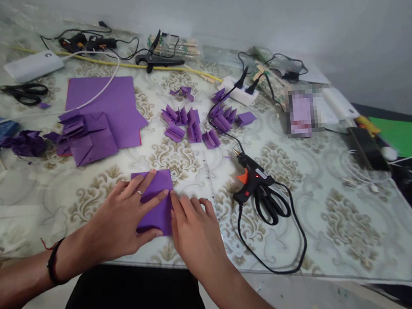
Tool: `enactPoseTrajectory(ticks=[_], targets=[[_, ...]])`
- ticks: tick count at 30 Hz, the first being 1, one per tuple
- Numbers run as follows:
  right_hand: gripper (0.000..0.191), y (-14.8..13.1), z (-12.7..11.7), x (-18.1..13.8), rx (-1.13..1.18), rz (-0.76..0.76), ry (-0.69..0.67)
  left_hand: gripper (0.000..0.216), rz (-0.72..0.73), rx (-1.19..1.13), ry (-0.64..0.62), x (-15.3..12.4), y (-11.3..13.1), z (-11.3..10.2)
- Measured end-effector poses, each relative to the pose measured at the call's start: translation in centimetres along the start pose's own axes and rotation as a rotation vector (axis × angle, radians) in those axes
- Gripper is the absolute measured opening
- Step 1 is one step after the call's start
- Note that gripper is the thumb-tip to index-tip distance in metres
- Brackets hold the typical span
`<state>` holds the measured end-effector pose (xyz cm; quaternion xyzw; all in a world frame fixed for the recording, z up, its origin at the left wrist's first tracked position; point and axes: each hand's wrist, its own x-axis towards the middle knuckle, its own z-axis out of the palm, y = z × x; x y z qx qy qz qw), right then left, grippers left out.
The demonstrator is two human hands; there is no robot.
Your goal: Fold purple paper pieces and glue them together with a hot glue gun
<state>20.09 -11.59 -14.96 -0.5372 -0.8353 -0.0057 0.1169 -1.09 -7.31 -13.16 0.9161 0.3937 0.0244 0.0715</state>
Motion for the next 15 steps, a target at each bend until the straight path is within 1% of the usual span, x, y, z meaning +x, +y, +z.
enactPoseTrajectory(ticks=[5, 11, 15], targets=[[0.050, 0.4, 0.1, 1.2, -0.038, 0.009, -0.060, 0.080, 0.010, -0.004, 0.009, -0.1, 0.0, 0.1], [0.053, 1.1, 0.3, 3.5, -0.068, 0.052, -0.145, 0.080, 0.007, -0.037, 0.017, 0.0, -0.1, 0.1], [0.054, 1.3, 0.3, 4.6, -0.075, 0.069, -0.177, 0.079, -0.004, -0.047, 0.007, 0.0, -0.1, 0.2]])
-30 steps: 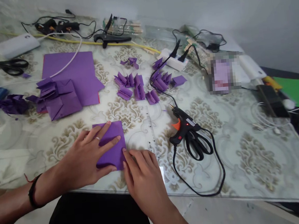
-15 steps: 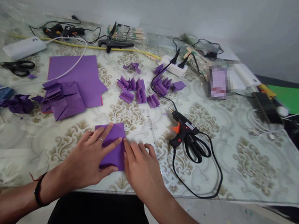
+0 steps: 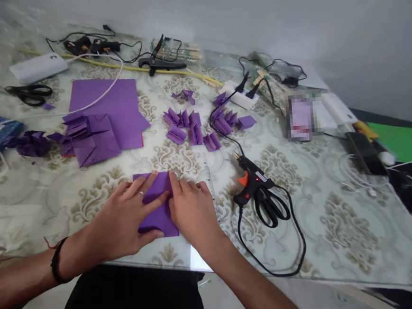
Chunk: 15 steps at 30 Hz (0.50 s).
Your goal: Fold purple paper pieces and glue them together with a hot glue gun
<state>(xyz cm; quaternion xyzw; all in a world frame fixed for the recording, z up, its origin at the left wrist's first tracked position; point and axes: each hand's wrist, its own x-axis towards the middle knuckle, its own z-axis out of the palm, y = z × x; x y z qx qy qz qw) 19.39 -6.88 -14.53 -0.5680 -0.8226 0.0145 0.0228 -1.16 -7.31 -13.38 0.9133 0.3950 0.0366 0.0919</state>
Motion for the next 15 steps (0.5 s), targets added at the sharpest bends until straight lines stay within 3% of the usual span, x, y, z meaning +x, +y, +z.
enactPoseTrajectory(ticks=[5, 15], targets=[[0.052, 0.1, -0.2, -0.5, -0.009, -0.035, 0.010, 0.081, -0.014, -0.001, -0.001, -0.1, 0.1, 0.0], [0.049, 0.1, -0.6, -5.6, 0.002, -0.217, 0.097, 0.079, -0.007, -0.006, -0.004, -0.1, 0.2, -0.2]])
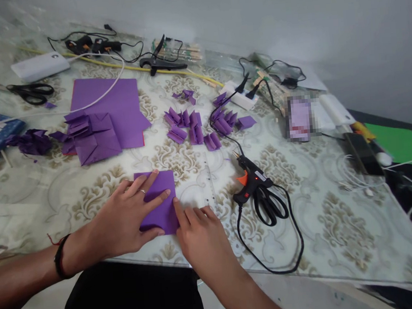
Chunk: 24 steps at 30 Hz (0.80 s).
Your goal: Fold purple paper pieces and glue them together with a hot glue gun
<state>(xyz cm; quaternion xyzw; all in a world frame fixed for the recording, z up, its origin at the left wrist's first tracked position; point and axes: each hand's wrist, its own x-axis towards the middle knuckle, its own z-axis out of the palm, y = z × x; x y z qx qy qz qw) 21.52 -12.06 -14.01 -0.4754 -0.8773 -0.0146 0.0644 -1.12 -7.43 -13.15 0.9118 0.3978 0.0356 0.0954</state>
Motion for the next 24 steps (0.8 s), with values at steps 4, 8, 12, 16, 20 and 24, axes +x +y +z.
enactPoseTrajectory(ticks=[4, 8, 12, 16, 20, 24], targets=[[0.048, -0.5, -0.5, -1.5, 0.014, -0.050, 0.025, 0.078, -0.004, -0.009, -0.001, 0.0, -0.1, 0.0], [0.047, -0.8, -1.1, -2.6, 0.037, -0.066, 0.028, 0.078, -0.006, -0.016, -0.006, 0.0, -0.1, 0.0], [0.046, -1.3, -1.5, -4.0, 0.041, -0.095, 0.007, 0.078, -0.004, -0.010, 0.002, 0.0, -0.1, -0.1], [0.049, -1.9, -1.9, -4.9, 0.050, -0.096, -0.015, 0.078, -0.006, -0.002, 0.000, 0.2, 0.0, -0.2], [0.051, -2.0, -2.1, -4.9, 0.093, -0.053, -0.027, 0.078, -0.012, 0.005, -0.004, 0.2, 0.0, -0.2], [0.040, -1.9, -2.0, -4.4, 0.152, -0.013, -0.003, 0.079, -0.009, 0.003, -0.002, 0.1, -0.1, -0.1]])
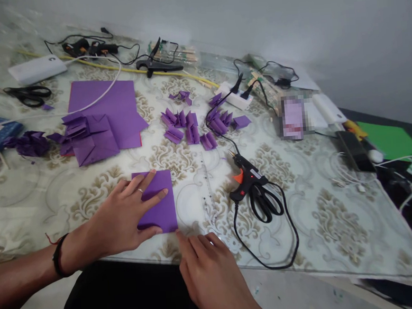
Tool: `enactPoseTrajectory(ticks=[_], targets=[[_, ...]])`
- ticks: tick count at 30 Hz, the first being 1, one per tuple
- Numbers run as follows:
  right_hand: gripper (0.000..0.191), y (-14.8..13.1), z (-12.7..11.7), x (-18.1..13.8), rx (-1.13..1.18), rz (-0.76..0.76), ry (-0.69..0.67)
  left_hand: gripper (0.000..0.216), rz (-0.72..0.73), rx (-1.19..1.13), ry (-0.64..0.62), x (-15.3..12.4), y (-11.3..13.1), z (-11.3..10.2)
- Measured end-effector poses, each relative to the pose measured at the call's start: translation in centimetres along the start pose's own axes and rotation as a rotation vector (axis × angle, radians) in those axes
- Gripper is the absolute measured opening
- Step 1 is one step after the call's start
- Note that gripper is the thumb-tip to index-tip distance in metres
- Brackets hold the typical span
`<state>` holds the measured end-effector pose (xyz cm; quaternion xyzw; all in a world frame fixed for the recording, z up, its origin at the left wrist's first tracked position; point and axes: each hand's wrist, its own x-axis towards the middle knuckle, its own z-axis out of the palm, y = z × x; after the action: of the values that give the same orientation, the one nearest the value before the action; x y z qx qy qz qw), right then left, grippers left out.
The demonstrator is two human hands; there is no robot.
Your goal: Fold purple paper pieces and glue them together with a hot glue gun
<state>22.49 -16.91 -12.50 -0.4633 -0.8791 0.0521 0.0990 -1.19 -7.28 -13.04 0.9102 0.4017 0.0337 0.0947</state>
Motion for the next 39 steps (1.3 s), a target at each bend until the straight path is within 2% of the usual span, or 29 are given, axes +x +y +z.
enactPoseTrajectory(ticks=[8, 19, 26, 34, 39], targets=[[0.036, 0.0, 0.7, 0.8, -0.045, 0.034, 0.054, 0.071, 0.014, -0.062, -0.003, 0.3, -0.1, -0.2], [0.036, 1.1, 1.3, 2.8, -0.114, 0.065, 0.037, 0.080, 0.009, 0.050, -0.018, -0.1, 0.1, 0.2], [0.044, 1.9, 2.0, 4.7, -0.158, 0.152, -0.062, 0.070, 0.029, 0.058, -0.001, 0.1, 0.0, 0.1], [0.052, 2.7, 1.0, 8.8, -0.174, 0.263, -0.283, 0.069, 0.021, 0.018, -0.003, 0.1, 0.0, 0.1], [0.052, 3.2, 0.9, 10.6, -0.182, 0.311, -0.347, 0.067, 0.017, -0.018, -0.004, 0.1, 0.0, 0.2]])
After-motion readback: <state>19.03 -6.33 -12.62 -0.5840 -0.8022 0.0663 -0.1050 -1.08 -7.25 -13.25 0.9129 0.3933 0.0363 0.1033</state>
